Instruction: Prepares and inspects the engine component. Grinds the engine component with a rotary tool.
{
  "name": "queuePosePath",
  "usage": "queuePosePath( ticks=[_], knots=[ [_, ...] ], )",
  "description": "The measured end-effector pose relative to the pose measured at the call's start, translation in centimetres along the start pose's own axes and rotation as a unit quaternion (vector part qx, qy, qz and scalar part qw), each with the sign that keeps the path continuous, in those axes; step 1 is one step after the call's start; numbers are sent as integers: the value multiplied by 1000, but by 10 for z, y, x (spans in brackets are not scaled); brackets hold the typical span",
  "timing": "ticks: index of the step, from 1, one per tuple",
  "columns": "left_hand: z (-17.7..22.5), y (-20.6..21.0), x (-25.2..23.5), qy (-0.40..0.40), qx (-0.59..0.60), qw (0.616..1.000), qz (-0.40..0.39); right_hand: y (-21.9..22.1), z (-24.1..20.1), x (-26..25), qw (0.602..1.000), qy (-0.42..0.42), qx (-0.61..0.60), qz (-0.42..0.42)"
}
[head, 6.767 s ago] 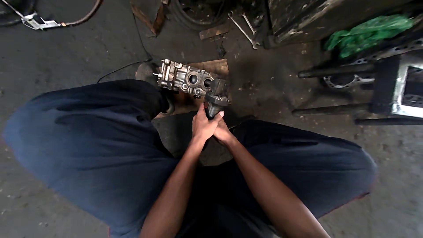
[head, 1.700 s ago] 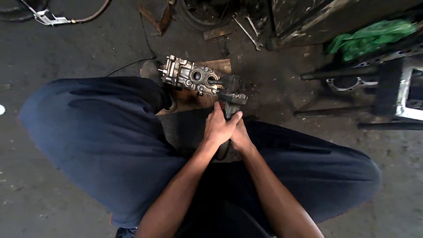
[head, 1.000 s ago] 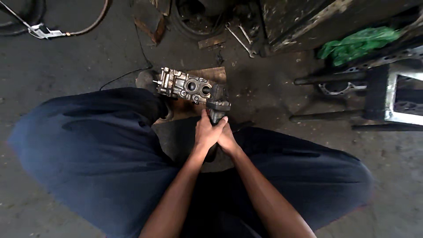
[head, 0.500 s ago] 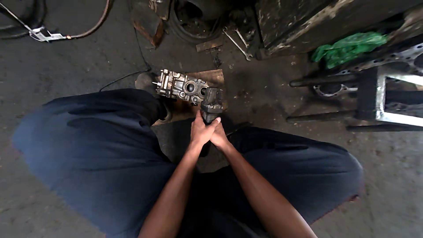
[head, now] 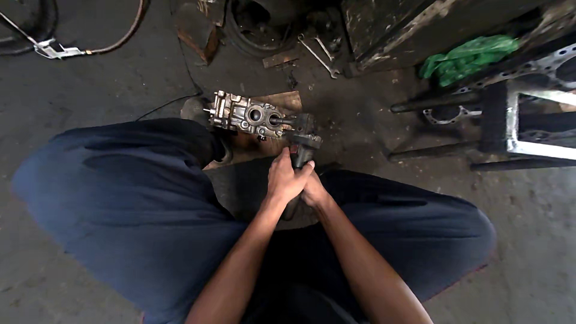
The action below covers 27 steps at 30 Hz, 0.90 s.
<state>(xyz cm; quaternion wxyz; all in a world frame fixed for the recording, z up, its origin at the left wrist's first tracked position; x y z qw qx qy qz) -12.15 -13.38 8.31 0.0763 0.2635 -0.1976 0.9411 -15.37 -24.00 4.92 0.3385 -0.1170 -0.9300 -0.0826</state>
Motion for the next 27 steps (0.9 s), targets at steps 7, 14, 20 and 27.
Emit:
queuePosePath(
  ticks=[7,14,20,27],
  knots=[
    [1,3,0,-20,1,1000,3,2,-1,-4,1000,8,-9,-16],
    [-9,0,-13,-33,-1,999,22,9,10,-22,1000,18,1,-25],
    [-20,-5,-17,-48,29,998,41,17,12,-26,998,-13,52,-44],
    [-31,-10,-23,-48,40,997,45,26,19,-28,997,-42,43,-58]
  ],
)
Point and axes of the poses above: each hand's wrist, its own x-axis away from the middle knuckle, its own y-axis out of the palm, z = x × y, the point moved 4 cm from there along -x, towards the middle knuckle, and after that the axes turned 6 degrees about z, right-handed, at the moved point
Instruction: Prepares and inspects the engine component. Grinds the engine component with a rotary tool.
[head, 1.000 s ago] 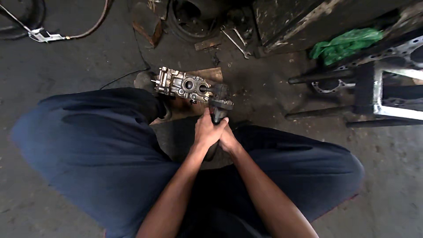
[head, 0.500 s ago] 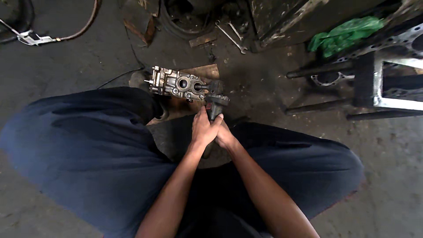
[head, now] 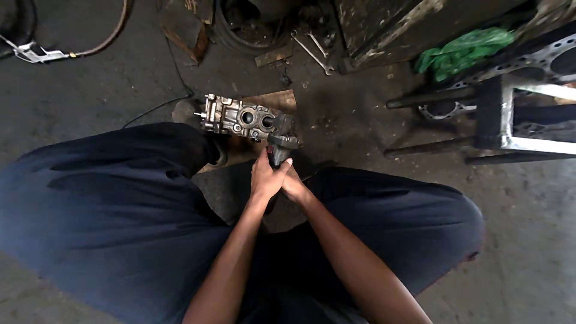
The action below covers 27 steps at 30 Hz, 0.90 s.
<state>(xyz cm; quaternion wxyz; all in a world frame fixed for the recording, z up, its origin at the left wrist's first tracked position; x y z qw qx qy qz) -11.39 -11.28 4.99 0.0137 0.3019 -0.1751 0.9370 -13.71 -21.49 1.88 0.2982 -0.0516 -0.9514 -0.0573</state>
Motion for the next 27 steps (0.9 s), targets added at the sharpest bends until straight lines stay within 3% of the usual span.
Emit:
queuePosePath(
  ticks=[27],
  knots=[
    [-12,-3,1,-6,19,1000,13,5,5,6,1000,24,3,-10]
  ],
)
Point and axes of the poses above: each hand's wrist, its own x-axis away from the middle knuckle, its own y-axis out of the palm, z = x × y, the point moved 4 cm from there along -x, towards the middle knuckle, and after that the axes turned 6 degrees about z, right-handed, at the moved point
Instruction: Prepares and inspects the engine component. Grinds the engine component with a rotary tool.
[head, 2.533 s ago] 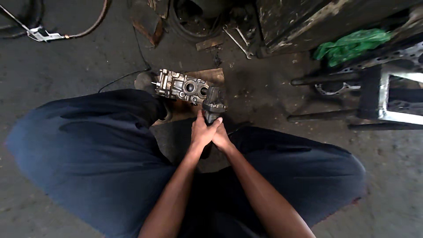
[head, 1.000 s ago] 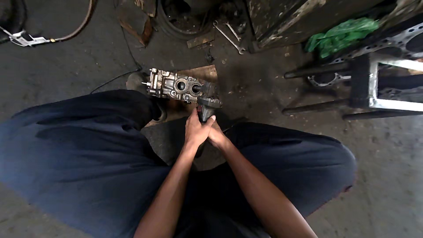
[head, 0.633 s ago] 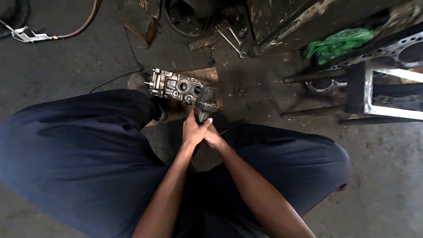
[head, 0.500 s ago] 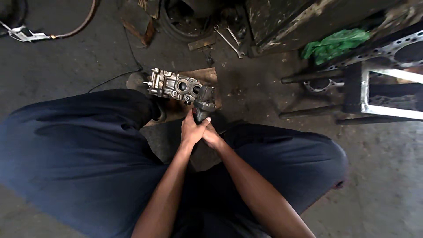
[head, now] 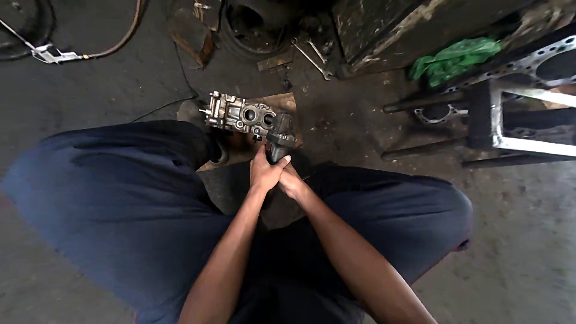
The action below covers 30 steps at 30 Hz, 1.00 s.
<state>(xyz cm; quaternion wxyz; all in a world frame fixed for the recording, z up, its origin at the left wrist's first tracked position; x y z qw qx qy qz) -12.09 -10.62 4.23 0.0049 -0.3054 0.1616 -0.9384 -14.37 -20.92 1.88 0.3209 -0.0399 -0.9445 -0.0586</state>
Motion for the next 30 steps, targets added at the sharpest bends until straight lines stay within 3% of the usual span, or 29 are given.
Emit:
queuePosePath(
  ticks=[16,30],
  knots=[
    [33,3,34,27,-65,997,-1,-11,-14,32,997,-2,-79,12],
    [40,3,43,12,-44,999,-5,-18,-26,37,999,-16,1,35]
  ],
)
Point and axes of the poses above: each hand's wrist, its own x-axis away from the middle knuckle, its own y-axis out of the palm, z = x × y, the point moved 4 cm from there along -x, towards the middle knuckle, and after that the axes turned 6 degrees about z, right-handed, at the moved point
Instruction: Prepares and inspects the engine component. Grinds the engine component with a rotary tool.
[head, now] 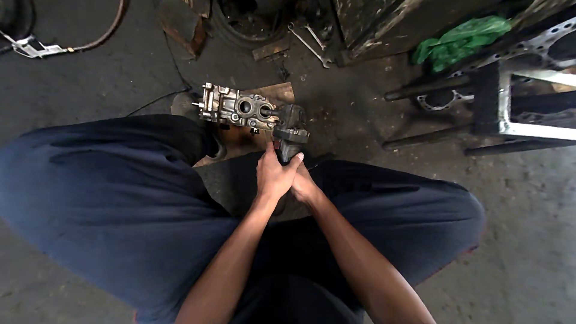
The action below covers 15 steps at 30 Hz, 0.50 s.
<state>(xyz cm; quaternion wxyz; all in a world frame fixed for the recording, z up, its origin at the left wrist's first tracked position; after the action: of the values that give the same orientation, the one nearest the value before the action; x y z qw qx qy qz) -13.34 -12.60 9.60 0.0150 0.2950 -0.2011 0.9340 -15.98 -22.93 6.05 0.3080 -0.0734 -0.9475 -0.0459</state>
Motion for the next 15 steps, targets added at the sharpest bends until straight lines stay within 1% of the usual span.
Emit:
queuePosePath(
  ticks=[6,15],
  knots=[
    [1,4,-6,-3,-10,1000,5,-1,3,-9,1000,11,-11,-7],
    [-13,2,-23,-3,-18,1000,16,8,20,-25,999,14,-33,-30]
  ],
)
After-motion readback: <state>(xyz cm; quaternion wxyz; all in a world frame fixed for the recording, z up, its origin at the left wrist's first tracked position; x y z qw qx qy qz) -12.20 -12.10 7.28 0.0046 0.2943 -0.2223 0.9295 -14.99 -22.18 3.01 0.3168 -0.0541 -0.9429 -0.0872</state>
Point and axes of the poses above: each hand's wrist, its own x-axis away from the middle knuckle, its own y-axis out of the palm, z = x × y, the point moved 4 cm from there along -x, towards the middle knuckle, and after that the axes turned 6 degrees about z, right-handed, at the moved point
